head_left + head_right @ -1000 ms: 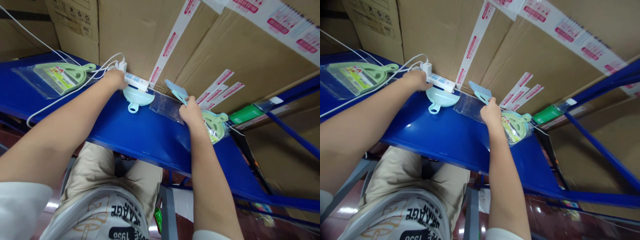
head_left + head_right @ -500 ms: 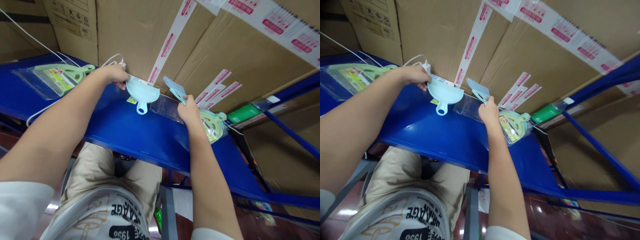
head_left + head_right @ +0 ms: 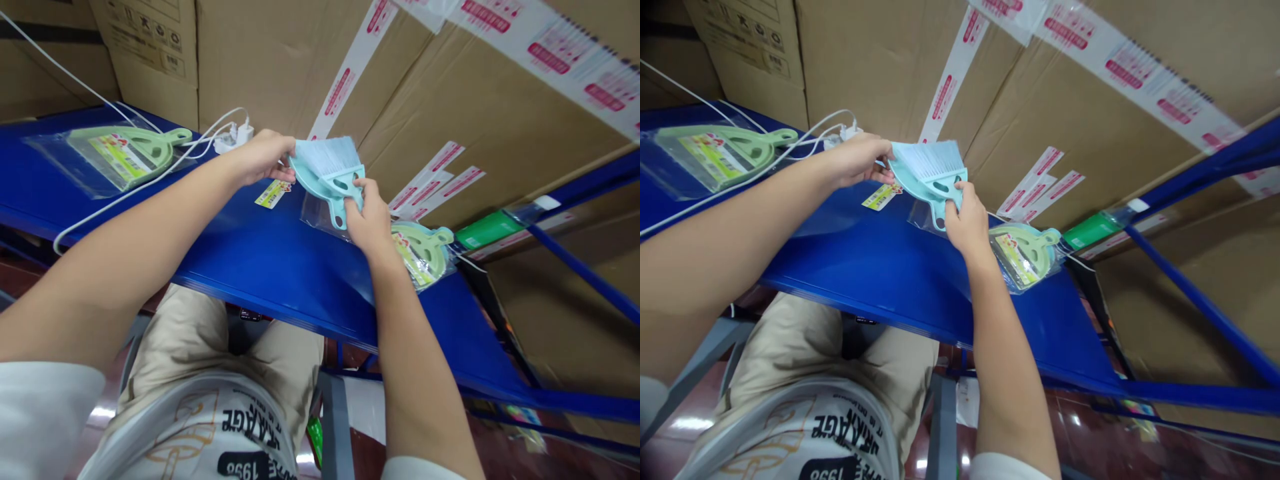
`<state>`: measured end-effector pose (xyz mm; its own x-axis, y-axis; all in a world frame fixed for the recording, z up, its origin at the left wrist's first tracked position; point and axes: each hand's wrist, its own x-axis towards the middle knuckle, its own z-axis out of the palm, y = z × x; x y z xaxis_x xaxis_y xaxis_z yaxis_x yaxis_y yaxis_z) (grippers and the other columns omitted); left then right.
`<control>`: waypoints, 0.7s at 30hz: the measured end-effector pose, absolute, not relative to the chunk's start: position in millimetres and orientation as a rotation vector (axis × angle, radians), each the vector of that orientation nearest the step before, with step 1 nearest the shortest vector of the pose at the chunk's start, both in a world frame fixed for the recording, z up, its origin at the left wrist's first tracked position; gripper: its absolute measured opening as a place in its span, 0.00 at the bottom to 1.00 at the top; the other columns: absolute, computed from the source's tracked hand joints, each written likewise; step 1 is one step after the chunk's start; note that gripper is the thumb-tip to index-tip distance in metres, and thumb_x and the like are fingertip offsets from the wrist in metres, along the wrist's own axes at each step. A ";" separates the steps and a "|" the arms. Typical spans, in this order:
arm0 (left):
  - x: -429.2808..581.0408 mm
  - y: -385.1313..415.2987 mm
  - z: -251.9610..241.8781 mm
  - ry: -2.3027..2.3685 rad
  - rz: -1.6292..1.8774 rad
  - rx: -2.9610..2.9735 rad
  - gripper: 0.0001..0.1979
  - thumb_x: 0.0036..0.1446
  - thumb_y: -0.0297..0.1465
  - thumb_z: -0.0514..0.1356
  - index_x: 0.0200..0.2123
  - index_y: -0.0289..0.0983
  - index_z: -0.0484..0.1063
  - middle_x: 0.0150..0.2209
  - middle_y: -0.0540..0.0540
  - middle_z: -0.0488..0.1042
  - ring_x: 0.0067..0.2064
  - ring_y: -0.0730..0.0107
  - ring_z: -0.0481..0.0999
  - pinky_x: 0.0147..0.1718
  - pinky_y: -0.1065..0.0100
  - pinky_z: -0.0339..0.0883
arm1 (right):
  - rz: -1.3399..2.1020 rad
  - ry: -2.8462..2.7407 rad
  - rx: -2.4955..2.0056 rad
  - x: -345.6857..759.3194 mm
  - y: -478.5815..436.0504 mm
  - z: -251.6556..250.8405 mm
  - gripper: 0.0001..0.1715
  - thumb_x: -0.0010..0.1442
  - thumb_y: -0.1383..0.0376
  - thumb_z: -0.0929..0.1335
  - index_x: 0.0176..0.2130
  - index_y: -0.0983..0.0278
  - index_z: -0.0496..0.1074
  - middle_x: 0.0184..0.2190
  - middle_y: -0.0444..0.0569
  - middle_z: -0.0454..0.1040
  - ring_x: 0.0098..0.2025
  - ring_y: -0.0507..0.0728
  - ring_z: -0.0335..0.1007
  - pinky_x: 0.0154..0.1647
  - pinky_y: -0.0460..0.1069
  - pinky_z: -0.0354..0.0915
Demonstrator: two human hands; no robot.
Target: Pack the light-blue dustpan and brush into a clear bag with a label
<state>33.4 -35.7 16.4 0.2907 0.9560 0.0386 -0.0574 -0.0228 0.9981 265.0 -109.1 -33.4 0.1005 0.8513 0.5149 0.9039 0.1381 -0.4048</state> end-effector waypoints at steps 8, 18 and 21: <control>51.6 -33.6 2.7 0.905 1.135 1.175 0.06 0.54 0.26 0.61 0.36 0.40 0.68 0.30 0.47 0.70 0.42 0.57 0.83 0.48 0.55 0.81 | -0.286 -1.812 -1.724 258.9 -113.1 -32.9 0.22 0.66 0.64 0.62 0.58 0.58 0.71 0.53 0.59 0.78 0.59 0.70 0.72 0.61 0.66 0.69; 64.0 -44.0 -5.1 0.850 1.157 1.130 0.09 0.57 0.31 0.61 0.41 0.42 0.67 0.32 0.46 0.73 0.37 0.62 0.82 0.42 0.61 0.84 | -0.269 -1.756 -1.738 263.1 -113.1 -30.3 0.22 0.69 0.61 0.62 0.59 0.58 0.70 0.53 0.60 0.75 0.59 0.70 0.71 0.61 0.66 0.68; 66.4 -48.2 -4.0 0.832 1.178 1.108 0.11 0.55 0.30 0.62 0.42 0.42 0.67 0.31 0.48 0.72 0.36 0.64 0.81 0.43 0.61 0.84 | -0.327 -1.724 -1.696 262.5 -114.4 -29.3 0.22 0.70 0.61 0.60 0.59 0.57 0.71 0.51 0.59 0.74 0.58 0.69 0.71 0.60 0.66 0.69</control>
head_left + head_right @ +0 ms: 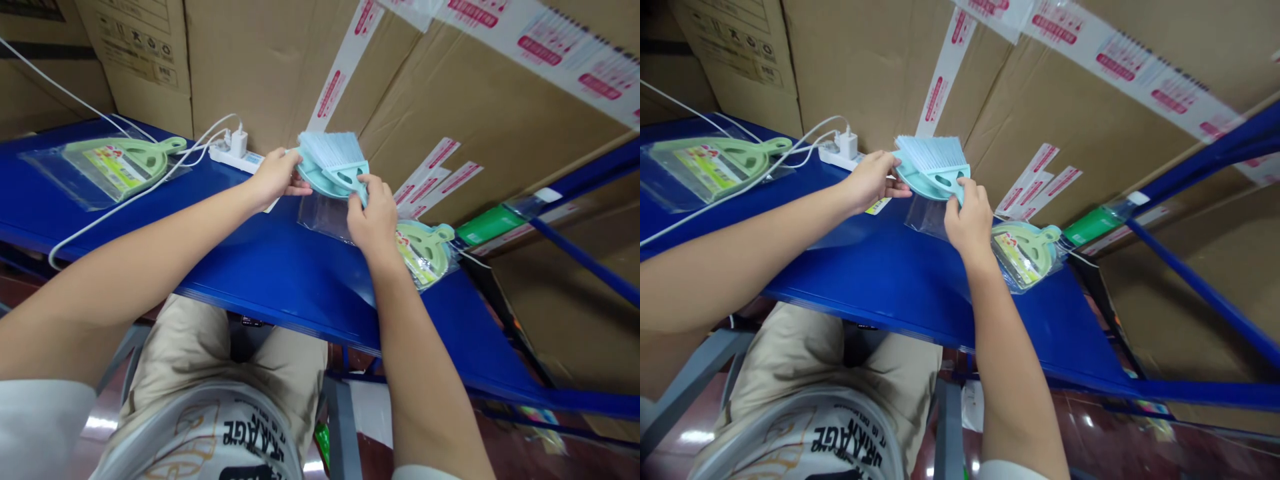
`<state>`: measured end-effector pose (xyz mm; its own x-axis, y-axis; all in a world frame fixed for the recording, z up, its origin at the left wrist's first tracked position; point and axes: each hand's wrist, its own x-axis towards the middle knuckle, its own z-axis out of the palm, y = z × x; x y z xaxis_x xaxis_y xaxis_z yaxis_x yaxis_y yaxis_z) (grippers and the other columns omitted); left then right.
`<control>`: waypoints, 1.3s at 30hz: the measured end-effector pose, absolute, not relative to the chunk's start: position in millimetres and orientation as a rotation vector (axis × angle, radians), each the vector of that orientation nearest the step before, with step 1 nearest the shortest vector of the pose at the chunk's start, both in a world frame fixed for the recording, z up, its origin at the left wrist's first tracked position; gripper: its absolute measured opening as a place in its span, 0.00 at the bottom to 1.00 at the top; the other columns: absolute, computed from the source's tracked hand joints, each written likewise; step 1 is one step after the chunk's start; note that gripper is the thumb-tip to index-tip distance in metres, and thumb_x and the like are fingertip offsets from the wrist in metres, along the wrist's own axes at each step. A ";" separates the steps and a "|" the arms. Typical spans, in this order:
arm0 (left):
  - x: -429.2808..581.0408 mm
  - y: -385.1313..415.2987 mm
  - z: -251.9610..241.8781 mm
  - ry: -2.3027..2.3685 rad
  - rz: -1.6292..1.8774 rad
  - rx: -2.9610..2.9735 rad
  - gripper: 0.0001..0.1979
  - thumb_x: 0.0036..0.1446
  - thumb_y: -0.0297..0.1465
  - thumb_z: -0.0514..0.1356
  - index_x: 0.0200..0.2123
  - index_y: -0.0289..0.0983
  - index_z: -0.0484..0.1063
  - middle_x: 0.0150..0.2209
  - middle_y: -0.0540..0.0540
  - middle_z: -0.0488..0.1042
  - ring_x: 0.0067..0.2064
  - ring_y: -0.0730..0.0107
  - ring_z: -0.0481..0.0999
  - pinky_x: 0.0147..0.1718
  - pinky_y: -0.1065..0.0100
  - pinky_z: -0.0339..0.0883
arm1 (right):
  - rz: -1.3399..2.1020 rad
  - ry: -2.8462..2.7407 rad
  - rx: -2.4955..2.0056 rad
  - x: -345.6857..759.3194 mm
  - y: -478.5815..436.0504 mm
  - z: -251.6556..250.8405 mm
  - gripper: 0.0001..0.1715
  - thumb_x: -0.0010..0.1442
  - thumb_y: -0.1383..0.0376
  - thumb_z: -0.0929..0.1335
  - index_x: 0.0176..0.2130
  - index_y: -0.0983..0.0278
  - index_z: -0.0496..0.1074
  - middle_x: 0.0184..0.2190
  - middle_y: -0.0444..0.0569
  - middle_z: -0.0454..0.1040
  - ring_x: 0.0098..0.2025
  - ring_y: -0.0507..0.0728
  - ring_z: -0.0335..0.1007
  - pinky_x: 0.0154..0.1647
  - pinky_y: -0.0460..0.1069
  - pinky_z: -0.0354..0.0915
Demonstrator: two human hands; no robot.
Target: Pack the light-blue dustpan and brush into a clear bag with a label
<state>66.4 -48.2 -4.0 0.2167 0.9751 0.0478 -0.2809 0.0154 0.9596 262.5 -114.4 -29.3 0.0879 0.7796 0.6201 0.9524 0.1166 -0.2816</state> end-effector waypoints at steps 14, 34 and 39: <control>52.1 -39.1 -0.6 0.756 1.159 1.108 0.22 0.62 0.53 0.57 0.44 0.41 0.75 0.31 0.43 0.78 0.45 0.50 0.85 0.45 0.56 0.79 | -0.411 -1.705 -1.664 257.2 -123.6 -20.4 0.27 0.68 0.62 0.59 0.63 0.59 0.69 0.54 0.60 0.74 0.61 0.71 0.70 0.61 0.69 0.69; 30.3 -39.8 14.0 0.865 0.947 1.303 0.15 0.62 0.38 0.61 0.45 0.36 0.82 0.37 0.43 0.83 0.53 0.50 0.85 0.50 0.56 0.77 | -0.399 -1.912 -1.597 256.3 -122.5 -28.7 0.26 0.63 0.62 0.63 0.58 0.58 0.75 0.45 0.55 0.69 0.48 0.67 0.71 0.50 0.62 0.74; 29.0 -37.8 13.9 0.956 1.026 1.256 0.16 0.62 0.40 0.63 0.50 0.41 0.82 0.36 0.46 0.84 0.49 0.51 0.88 0.46 0.52 0.79 | -0.360 -1.945 -1.566 260.7 -119.4 -31.3 0.27 0.62 0.62 0.63 0.58 0.58 0.75 0.46 0.55 0.69 0.49 0.67 0.70 0.51 0.63 0.73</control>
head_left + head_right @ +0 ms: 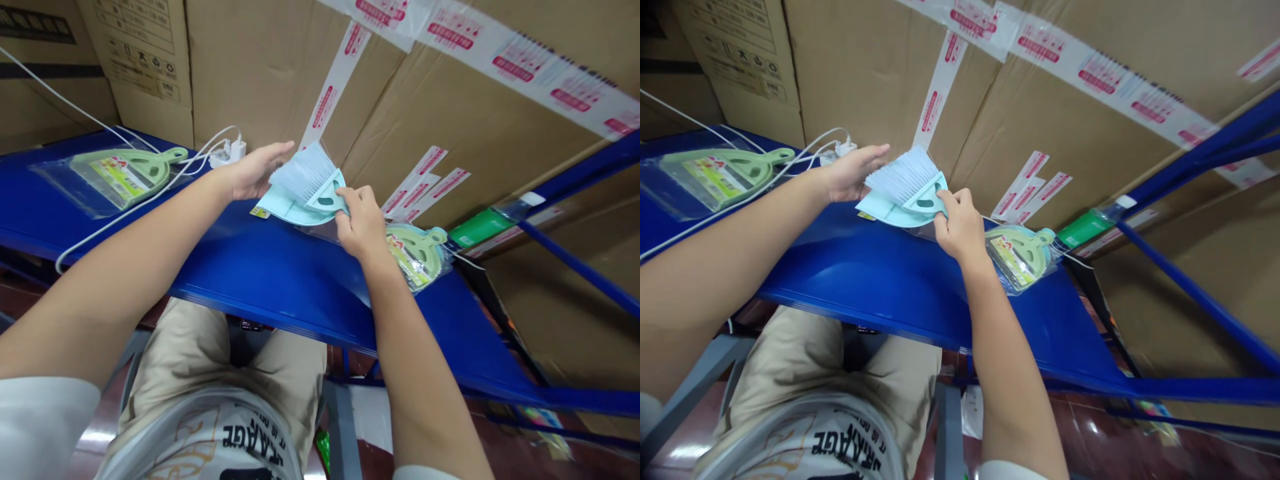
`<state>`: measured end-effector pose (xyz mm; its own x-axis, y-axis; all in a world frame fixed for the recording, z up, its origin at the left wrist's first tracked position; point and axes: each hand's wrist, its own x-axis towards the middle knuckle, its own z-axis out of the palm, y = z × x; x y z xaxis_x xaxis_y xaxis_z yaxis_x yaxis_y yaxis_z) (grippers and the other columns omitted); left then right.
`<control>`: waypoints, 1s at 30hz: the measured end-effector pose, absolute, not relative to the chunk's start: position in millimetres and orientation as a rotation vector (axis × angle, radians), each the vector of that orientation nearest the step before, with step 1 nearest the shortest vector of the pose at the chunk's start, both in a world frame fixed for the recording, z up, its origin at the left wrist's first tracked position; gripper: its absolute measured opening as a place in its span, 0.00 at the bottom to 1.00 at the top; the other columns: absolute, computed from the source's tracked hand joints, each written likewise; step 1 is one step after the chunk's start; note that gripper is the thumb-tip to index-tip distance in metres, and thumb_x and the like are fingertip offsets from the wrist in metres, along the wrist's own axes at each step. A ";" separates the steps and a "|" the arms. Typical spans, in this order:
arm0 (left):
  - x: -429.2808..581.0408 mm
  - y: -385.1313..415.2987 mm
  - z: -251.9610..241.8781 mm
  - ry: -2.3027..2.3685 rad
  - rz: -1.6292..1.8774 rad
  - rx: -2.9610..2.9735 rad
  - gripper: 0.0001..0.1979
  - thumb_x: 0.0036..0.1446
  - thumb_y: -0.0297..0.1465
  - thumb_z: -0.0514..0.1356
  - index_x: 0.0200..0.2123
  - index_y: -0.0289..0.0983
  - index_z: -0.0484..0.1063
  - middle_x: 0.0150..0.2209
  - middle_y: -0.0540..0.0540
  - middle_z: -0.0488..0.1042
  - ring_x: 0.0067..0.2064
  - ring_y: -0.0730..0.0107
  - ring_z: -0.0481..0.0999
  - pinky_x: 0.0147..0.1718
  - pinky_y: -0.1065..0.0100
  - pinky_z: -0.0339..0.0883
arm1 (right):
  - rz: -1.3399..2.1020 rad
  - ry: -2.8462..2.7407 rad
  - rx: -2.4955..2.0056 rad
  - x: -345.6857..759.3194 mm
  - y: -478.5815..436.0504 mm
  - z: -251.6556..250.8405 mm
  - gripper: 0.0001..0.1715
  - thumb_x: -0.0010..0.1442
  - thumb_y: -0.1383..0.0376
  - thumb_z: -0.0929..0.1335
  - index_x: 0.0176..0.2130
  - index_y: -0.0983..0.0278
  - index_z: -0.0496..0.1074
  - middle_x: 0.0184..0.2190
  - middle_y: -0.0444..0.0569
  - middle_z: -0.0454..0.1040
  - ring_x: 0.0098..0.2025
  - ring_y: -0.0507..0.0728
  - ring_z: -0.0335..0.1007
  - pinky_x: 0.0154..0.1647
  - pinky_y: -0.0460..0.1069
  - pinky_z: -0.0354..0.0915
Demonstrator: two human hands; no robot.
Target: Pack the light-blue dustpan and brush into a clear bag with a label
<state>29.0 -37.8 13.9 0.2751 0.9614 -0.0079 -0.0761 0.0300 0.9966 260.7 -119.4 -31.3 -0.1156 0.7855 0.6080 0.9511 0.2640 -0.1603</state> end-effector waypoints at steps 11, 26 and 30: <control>39.2 -34.1 2.8 0.915 0.903 1.293 0.16 0.48 0.21 0.70 0.42 0.37 0.81 0.33 0.42 0.84 0.48 0.50 0.88 0.48 0.57 0.81 | -0.358 -1.926 -1.350 264.6 -112.2 -40.0 0.21 0.73 0.56 0.61 0.50 0.57 0.81 0.42 0.53 0.70 0.48 0.63 0.72 0.52 0.61 0.72; 43.8 -31.0 -8.0 0.866 1.084 1.481 0.23 0.48 0.22 0.73 0.49 0.38 0.79 0.50 0.41 0.85 0.59 0.51 0.81 0.59 0.56 0.74 | 0.728 -1.404 -1.452 268.5 -103.8 -30.1 0.26 0.61 0.46 0.78 0.30 0.61 0.69 0.21 0.40 0.65 0.19 0.47 0.57 0.15 0.43 0.53; 44.6 -33.1 -6.6 0.876 1.080 1.480 0.23 0.48 0.22 0.73 0.49 0.38 0.79 0.48 0.41 0.85 0.59 0.50 0.81 0.59 0.56 0.75 | 0.828 -1.341 -1.368 263.0 -110.8 -21.1 0.28 0.58 0.48 0.81 0.28 0.62 0.69 0.22 0.41 0.68 0.19 0.45 0.56 0.14 0.41 0.51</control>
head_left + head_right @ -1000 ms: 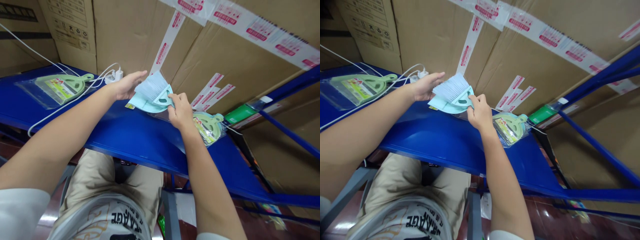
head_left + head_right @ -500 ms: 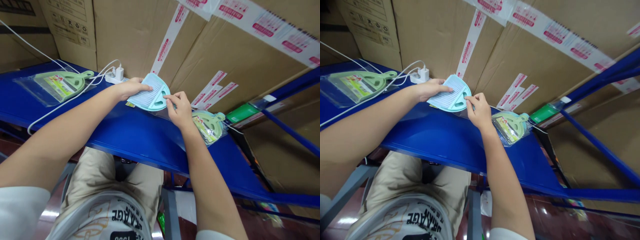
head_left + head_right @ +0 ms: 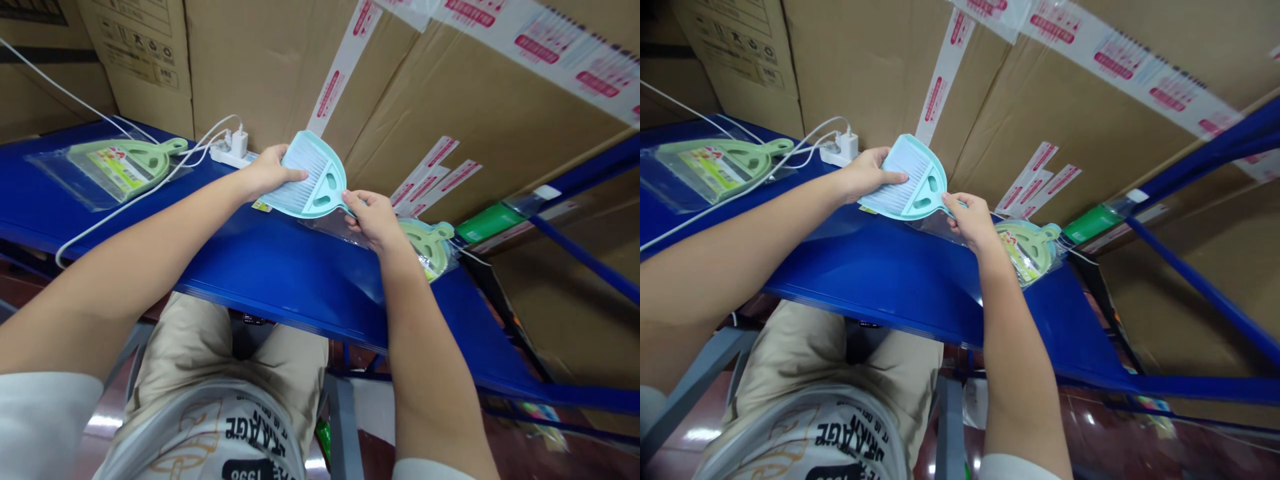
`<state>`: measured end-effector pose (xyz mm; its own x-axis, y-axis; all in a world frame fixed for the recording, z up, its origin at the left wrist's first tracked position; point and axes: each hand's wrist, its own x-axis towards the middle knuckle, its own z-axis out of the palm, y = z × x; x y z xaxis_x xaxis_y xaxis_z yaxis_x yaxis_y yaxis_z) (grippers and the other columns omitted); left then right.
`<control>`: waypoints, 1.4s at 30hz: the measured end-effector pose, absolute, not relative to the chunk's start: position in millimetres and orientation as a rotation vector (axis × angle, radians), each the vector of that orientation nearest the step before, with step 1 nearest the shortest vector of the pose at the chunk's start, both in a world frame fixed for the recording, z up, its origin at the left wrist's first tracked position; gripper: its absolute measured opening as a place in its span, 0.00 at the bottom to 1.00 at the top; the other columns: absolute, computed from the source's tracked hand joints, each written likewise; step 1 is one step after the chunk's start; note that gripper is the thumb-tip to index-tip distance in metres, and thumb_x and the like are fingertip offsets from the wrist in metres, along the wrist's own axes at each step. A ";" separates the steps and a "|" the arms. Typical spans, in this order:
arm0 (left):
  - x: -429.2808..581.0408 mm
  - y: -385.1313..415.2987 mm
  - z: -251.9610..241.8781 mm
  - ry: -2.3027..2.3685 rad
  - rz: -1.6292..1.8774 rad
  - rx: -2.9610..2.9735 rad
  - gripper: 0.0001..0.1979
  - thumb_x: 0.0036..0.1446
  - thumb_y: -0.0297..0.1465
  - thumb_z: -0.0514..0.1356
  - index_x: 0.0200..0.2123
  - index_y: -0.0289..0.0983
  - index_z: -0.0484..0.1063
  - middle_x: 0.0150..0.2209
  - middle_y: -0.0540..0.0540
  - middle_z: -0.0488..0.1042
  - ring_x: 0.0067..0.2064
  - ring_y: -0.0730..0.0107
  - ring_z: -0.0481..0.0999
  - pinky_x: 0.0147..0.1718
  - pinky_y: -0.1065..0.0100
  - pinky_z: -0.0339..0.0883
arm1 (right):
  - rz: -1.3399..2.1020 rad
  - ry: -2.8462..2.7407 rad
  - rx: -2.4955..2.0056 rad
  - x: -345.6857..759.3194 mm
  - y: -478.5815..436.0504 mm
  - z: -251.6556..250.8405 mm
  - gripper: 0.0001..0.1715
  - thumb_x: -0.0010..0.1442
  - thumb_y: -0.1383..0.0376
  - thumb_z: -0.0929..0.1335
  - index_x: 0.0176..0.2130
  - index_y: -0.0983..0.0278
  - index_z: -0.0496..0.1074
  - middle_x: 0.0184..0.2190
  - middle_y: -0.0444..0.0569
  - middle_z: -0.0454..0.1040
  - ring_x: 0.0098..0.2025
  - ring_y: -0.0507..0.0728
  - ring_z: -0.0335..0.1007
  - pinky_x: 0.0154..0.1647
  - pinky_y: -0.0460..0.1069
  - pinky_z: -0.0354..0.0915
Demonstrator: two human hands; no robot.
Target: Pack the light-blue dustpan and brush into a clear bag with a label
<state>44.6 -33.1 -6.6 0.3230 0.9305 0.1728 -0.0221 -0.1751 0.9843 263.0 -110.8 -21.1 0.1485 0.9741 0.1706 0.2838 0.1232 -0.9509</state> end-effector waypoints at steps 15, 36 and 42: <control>45.0 -36.1 -3.7 0.986 1.049 1.464 0.23 0.49 0.26 0.73 0.51 0.39 0.80 0.45 0.42 0.86 0.55 0.49 0.84 0.55 0.56 0.77 | 0.855 -1.374 -1.181 275.7 -101.1 -30.7 0.22 0.58 0.54 0.81 0.44 0.58 0.73 0.29 0.39 0.68 0.26 0.48 0.65 0.21 0.43 0.60; 37.8 -21.7 -1.9 0.979 1.096 1.410 0.25 0.47 0.26 0.70 0.52 0.39 0.79 0.48 0.41 0.84 0.58 0.47 0.81 0.57 0.56 0.74 | 0.710 -1.218 -1.302 285.9 -87.5 -33.2 0.19 0.62 0.57 0.72 0.51 0.52 0.67 0.38 0.43 0.72 0.33 0.54 0.73 0.29 0.47 0.69; 15.4 -16.5 8.9 1.245 1.049 1.507 0.26 0.51 0.29 0.72 0.54 0.40 0.77 0.58 0.47 0.83 0.60 0.48 0.75 0.63 0.52 0.65 | 0.300 -1.035 -1.679 305.7 -79.8 -35.3 0.16 0.59 0.65 0.70 0.48 0.57 0.66 0.40 0.46 0.74 0.41 0.58 0.77 0.46 0.55 0.76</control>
